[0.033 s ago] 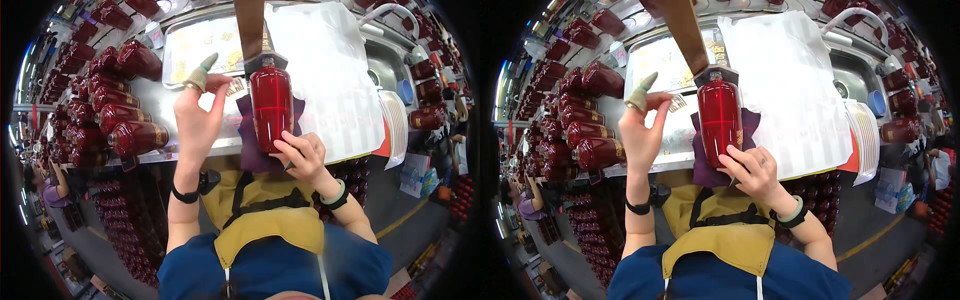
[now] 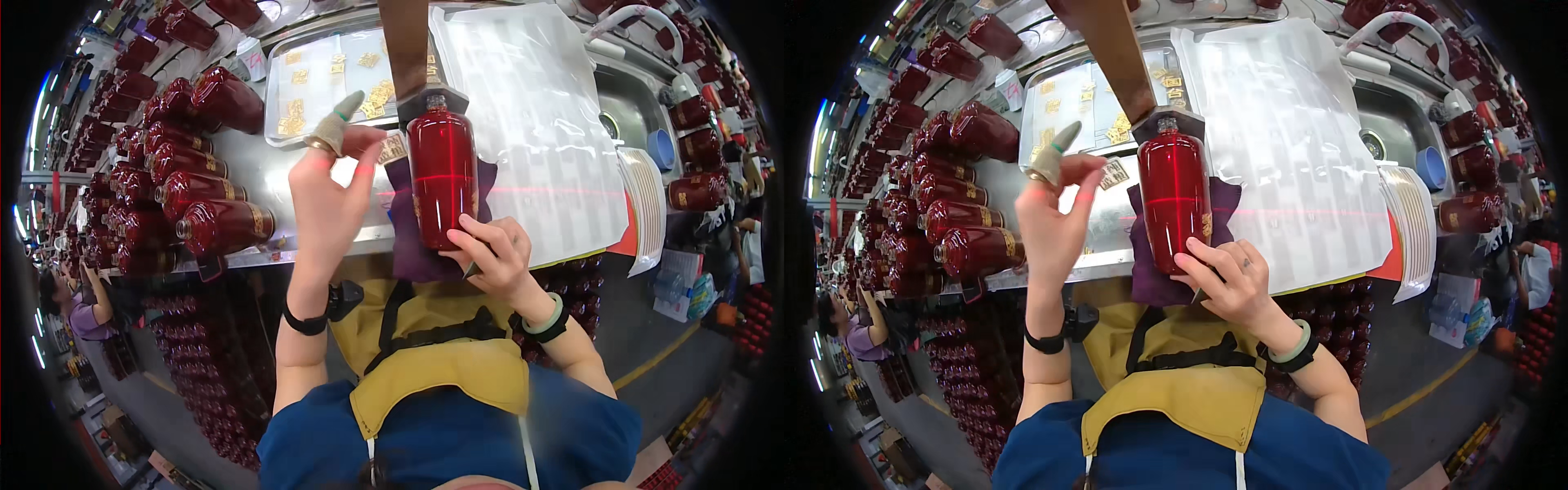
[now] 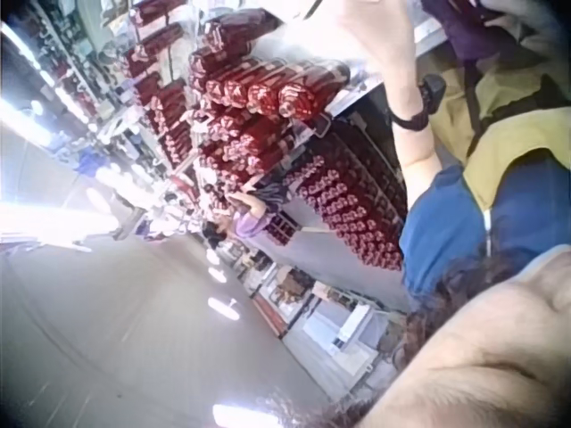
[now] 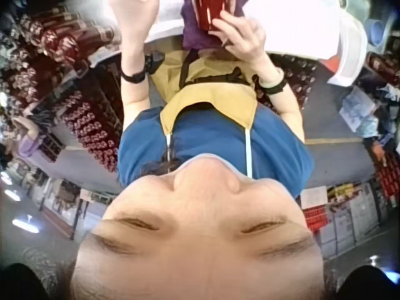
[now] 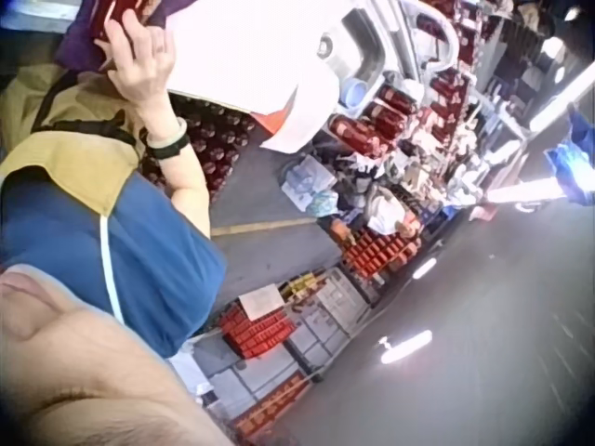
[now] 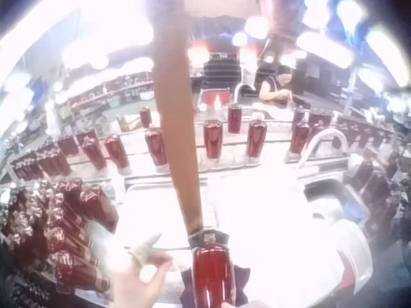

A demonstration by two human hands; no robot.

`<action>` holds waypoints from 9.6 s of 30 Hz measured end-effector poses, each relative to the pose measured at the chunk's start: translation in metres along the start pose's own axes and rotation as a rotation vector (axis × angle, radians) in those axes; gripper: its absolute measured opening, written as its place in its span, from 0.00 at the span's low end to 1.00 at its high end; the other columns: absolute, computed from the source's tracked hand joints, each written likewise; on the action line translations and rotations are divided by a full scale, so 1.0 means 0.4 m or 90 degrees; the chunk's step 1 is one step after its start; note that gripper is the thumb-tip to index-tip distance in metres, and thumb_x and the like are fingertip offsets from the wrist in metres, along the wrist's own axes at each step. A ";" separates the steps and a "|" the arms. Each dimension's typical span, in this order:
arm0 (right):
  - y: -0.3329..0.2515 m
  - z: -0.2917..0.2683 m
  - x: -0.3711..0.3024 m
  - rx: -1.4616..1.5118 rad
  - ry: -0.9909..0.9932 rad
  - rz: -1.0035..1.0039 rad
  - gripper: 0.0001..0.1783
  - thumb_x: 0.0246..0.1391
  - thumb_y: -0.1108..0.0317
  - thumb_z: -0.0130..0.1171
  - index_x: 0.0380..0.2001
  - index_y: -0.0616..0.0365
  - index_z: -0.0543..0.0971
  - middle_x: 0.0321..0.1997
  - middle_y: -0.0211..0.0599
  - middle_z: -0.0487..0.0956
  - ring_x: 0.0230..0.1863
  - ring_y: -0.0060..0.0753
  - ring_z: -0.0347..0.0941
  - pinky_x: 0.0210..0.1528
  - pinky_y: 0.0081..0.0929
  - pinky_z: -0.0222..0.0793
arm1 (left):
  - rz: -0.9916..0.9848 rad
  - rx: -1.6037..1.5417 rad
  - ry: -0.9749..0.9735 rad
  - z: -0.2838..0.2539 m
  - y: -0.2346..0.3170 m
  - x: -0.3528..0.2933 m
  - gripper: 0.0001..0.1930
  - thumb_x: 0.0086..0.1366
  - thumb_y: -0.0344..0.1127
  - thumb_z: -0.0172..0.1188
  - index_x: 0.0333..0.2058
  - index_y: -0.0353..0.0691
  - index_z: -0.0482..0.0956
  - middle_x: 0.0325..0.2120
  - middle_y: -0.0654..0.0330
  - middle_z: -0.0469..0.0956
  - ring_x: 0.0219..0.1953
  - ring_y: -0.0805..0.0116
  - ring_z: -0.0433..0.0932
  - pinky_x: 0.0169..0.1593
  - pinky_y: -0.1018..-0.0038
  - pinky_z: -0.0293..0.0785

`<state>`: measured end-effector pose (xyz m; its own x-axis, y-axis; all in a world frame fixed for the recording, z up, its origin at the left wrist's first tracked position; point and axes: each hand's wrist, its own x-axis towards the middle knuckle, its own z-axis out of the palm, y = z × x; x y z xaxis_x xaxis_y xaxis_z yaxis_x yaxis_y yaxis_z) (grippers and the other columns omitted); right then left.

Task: Applying adhesive labels and seals to red liquor bottles on a production line.

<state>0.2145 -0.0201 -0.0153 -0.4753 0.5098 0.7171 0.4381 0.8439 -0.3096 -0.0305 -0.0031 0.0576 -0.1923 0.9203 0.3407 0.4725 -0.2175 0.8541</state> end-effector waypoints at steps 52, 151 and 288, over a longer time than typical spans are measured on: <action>0.124 0.037 0.188 0.664 -0.021 0.745 0.28 0.63 0.62 0.69 0.61 0.59 0.73 0.30 0.18 0.67 0.34 0.10 0.63 0.38 0.14 0.62 | -0.296 -0.485 -0.023 0.170 -0.043 -0.076 0.29 0.81 0.41 0.46 0.72 0.29 0.56 0.65 0.48 0.69 0.65 0.65 0.70 0.67 0.68 0.68; 0.011 -0.054 0.137 0.297 -0.091 0.474 0.12 0.56 0.77 0.66 0.44 0.61 0.82 0.33 0.38 0.76 0.35 0.34 0.77 0.38 0.29 0.73 | -0.330 -0.473 -0.041 0.179 -0.031 -0.099 0.29 0.76 0.33 0.57 0.70 0.31 0.58 0.64 0.51 0.70 0.64 0.65 0.72 0.67 0.65 0.69; 0.169 -0.021 0.310 0.009 -0.130 -0.152 0.14 0.51 0.63 0.68 0.42 0.50 0.82 0.34 0.26 0.80 0.34 0.32 0.74 0.35 0.32 0.66 | -0.284 -0.412 0.062 0.157 -0.048 -0.169 0.42 0.78 0.66 0.25 0.72 0.33 0.57 0.67 0.46 0.66 0.68 0.55 0.66 0.72 0.57 0.59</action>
<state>0.1915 0.0987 0.0577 -0.7076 0.3179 0.6311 0.2850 0.9456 -0.1569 0.0272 -0.0406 -0.0065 -0.3343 0.9390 -0.0801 -0.2547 -0.0082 0.9670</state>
